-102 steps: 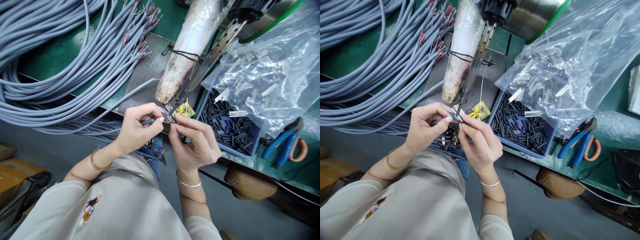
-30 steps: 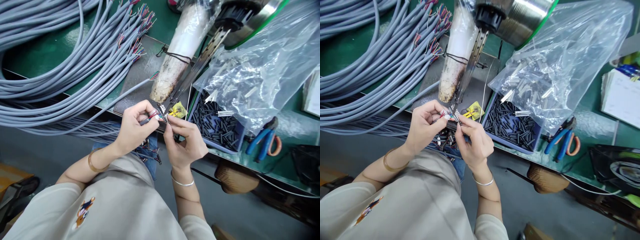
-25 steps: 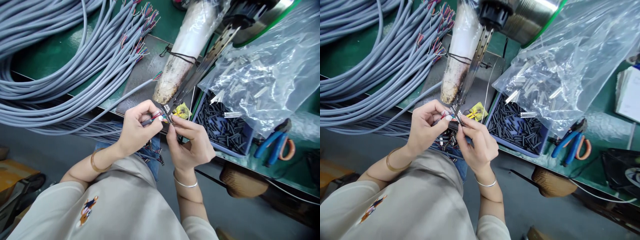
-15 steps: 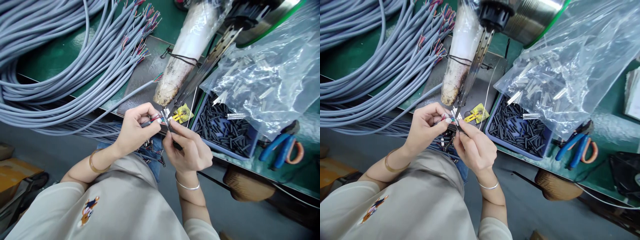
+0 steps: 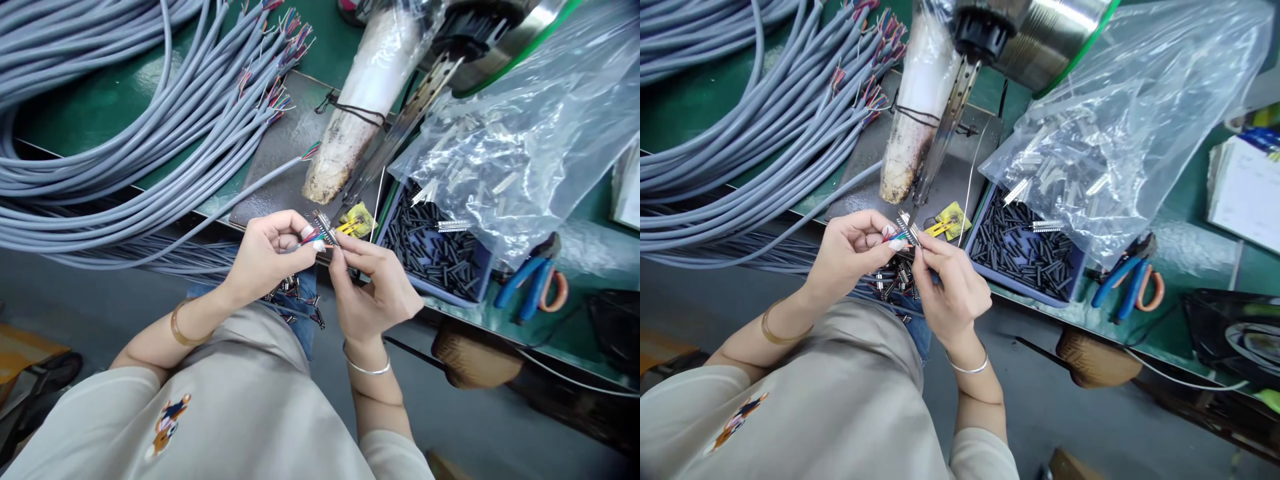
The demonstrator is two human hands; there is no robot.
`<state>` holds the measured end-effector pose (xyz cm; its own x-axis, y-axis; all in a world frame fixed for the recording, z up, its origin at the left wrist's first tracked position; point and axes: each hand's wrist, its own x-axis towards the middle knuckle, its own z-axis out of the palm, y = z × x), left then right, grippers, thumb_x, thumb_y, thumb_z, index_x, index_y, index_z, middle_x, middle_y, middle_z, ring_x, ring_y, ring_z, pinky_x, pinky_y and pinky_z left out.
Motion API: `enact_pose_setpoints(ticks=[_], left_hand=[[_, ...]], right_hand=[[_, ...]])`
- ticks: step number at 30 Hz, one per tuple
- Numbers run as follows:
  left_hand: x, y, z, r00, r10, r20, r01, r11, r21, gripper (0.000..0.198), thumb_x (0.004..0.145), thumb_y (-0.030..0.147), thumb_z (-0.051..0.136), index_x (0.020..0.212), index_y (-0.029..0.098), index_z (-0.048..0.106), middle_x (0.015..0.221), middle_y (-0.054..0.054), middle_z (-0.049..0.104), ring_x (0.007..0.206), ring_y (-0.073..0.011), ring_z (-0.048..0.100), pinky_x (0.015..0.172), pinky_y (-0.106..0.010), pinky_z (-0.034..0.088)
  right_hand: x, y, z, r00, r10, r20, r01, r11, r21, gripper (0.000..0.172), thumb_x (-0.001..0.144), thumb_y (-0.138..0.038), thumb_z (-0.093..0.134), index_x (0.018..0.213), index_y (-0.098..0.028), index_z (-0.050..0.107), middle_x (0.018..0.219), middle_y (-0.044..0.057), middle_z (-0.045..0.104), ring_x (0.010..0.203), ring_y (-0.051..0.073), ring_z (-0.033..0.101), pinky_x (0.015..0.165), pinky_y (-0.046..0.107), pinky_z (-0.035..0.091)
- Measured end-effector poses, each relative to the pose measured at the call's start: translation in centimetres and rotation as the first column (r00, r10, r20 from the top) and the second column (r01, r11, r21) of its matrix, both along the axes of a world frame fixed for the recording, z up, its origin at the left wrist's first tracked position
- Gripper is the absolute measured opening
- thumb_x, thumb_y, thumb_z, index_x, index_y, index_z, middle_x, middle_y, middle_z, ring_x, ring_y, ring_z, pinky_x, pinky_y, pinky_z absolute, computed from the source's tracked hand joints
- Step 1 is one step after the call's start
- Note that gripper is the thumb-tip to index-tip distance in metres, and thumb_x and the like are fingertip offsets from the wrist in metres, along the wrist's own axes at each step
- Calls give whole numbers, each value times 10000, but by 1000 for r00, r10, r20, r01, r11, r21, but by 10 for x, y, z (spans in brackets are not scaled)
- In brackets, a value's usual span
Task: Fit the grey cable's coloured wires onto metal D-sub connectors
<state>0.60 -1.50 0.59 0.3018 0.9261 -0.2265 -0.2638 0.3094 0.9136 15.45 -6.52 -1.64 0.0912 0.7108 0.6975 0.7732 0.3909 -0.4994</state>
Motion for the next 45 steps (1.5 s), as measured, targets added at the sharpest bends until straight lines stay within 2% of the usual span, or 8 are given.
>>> enact_pose_setpoints(ticks=[5, 13, 22, 29, 36, 45], left_hand=[[4, 0, -1, 997, 70, -27, -69, 997, 33, 188, 679, 138, 774, 687, 153, 587, 523, 85, 492, 392, -3, 364, 364, -135, 267], [9, 0, -2, 981, 171, -95, -158, 979, 125, 114, 680, 126, 711, 688, 154, 601, 636, 41, 552, 518, -26, 403, 441, -148, 309], [8, 3, -2, 974, 177, -140, -152, 973, 172, 114, 681, 139, 712, 683, 162, 601, 640, 29, 545, 573, -50, 455, 485, -152, 360], [7, 5, 2, 973, 182, -139, -154, 970, 187, 130, 687, 134, 717, 692, 167, 592, 650, 30, 546, 575, -50, 462, 492, -152, 374], [5, 4, 2, 978, 146, -147, -118, 976, 180, 141, 687, 125, 718, 674, 163, 582, 655, 26, 546, 596, -57, 469, 508, -157, 389], [6, 2, 0, 977, 153, -146, -133, 982, 137, 184, 694, 167, 785, 690, 168, 600, 664, 17, 565, 606, -68, 517, 505, -159, 403]], right_hand=[[-2, 1, 0, 997, -14, 81, 13, 1000, 20, 198, 830, -58, 762, 901, -210, 656, 995, 24, 819, 837, 129, 785, 767, 218, 628], [0, 4, -1, 994, 14, 107, -18, 999, 39, 203, 838, -59, 747, 918, -222, 656, 1042, 24, 817, 872, 147, 792, 789, 241, 647], [3, 9, -2, 994, 39, 100, -43, 998, 43, 191, 827, -78, 768, 879, -215, 645, 1058, 42, 810, 874, 156, 788, 780, 256, 652], [2, 9, 5, 993, 47, 111, -50, 998, 32, 192, 825, -67, 771, 907, -204, 665, 1085, 53, 806, 901, 157, 784, 816, 260, 643], [1, 6, 1, 986, 17, 167, -26, 998, 52, 184, 849, -109, 759, 854, -217, 611, 1059, 47, 809, 834, 134, 776, 737, 230, 628], [2, 9, 4, 999, 33, 20, -33, 999, -18, 183, 850, -105, 763, 853, -224, 624, 976, 5, 806, 831, 154, 774, 743, 293, 630]])
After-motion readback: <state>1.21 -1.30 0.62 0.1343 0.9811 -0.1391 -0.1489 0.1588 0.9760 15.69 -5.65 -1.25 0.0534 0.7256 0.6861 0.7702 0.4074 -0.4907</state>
